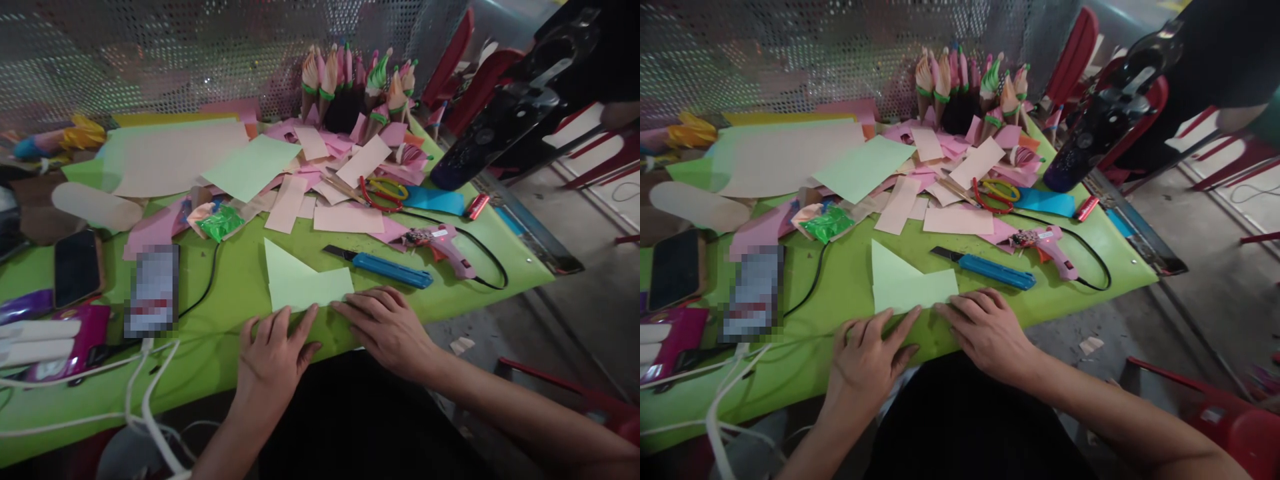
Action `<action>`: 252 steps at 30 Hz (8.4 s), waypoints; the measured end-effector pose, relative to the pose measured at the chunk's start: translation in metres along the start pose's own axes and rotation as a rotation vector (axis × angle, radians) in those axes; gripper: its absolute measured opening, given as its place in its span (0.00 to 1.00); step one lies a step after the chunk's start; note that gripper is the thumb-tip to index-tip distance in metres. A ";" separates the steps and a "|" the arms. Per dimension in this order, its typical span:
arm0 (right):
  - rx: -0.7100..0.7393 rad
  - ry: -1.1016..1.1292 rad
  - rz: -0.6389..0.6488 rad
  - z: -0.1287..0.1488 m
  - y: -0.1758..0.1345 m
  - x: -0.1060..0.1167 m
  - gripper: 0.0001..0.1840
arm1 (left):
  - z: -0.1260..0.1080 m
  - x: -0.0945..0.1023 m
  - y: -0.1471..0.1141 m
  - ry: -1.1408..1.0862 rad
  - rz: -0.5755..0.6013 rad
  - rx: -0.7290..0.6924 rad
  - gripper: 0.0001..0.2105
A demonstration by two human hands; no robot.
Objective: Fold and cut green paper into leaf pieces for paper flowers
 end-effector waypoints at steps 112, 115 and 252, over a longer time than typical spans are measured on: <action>-0.113 0.033 0.064 -0.018 -0.041 0.042 0.22 | -0.018 -0.024 0.045 -0.208 0.191 -0.107 0.25; -0.112 0.040 0.065 -0.016 -0.041 0.040 0.22 | -0.019 -0.023 0.044 -0.208 0.204 -0.097 0.25; -0.273 0.708 -0.007 -0.067 0.164 -0.010 0.15 | 0.101 -0.024 0.100 -0.862 0.209 0.545 0.14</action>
Point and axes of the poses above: each hand's wrist, its own y-axis towards the middle knuckle, its own x-axis out of the back of the hand, z = x × y, the point moved 6 cm from there along y, towards the middle knuckle, and after that the axes turned 13 degrees about -z, right-handed, at the moved point
